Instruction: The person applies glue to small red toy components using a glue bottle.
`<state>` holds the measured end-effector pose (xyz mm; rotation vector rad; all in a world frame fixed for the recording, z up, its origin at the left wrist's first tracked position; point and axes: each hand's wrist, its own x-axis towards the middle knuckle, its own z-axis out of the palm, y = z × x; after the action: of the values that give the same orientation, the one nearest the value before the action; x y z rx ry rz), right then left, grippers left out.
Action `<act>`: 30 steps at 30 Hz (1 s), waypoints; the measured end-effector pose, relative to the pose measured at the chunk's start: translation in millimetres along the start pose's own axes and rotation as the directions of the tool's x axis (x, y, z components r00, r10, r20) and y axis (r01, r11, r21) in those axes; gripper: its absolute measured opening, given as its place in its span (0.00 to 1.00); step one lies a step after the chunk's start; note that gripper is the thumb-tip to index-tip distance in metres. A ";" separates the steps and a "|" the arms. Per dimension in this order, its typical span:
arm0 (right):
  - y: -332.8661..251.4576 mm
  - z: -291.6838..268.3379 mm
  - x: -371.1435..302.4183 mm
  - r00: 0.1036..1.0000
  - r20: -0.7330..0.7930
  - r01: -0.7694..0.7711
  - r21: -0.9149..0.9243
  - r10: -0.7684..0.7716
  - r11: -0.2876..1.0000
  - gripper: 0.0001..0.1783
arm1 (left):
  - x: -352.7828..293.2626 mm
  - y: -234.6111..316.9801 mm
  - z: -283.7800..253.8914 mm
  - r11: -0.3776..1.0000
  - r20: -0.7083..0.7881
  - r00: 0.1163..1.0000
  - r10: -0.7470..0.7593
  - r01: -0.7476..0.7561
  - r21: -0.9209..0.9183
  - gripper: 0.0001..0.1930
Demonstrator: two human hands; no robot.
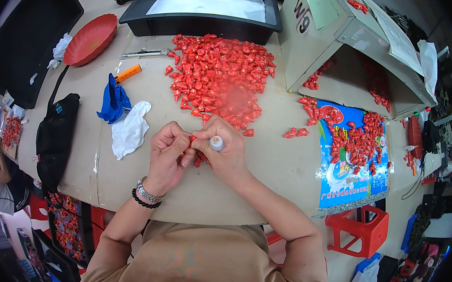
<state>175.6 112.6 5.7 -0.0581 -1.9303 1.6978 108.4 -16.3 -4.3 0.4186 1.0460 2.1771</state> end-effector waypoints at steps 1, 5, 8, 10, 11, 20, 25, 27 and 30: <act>-0.5 1.0 0.3 1.000 -0.009 0.016 0.006 -0.015 1.000 0.08 | 0.2 -0.4 -0.8 1.000 0.004 1.000 0.003 -0.003 -0.001 0.09; 1.6 2.0 -1.7 1.000 -0.013 0.028 0.020 -0.028 0.999 0.08 | 0.3 0.4 -1.7 1.000 0.013 1.000 0.010 -0.010 0.009 0.09; 3.3 1.9 -2.2 0.998 -0.012 0.069 -0.001 -0.069 0.998 0.08 | -0.1 0.1 -1.9 1.000 0.018 1.000 0.012 -0.012 0.018 0.09; 3.4 2.1 -3.1 0.998 -0.014 0.062 0.004 -0.062 0.998 0.08 | -0.5 0.4 -1.8 1.000 0.022 1.000 0.011 -0.012 0.021 0.09; 3.6 2.2 -3.4 0.998 -0.016 0.056 0.009 -0.056 0.998 0.08 | -0.6 0.6 -1.8 1.000 0.025 1.000 0.012 -0.013 0.022 0.09; 4.8 3.5 -4.4 0.997 -0.009 0.075 0.053 -0.074 0.996 0.07 | 0.7 0.8 -2.7 0.999 0.023 0.999 0.028 -0.029 0.024 0.09; 5.9 2.8 -4.7 0.997 -0.006 0.082 0.052 -0.082 0.995 0.08 | 1.0 0.4 -3.9 0.999 0.030 0.999 0.026 -0.028 0.040 0.08; 7.8 2.3 -4.8 0.996 -0.006 0.085 0.042 -0.084 0.996 0.08 | 0.9 0.0 -3.1 0.999 0.022 0.999 0.027 -0.028 0.045 0.08; 11.4 1.5 -5.2 0.994 -0.029 0.102 0.017 -0.102 0.995 0.08 | 1.2 -0.9 -0.8 0.995 0.015 0.999 0.042 -0.043 0.092 0.09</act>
<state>175.6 111.5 -6.8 0.0234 -1.8645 1.6397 107.5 -15.6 -5.5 0.5015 1.1433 2.1661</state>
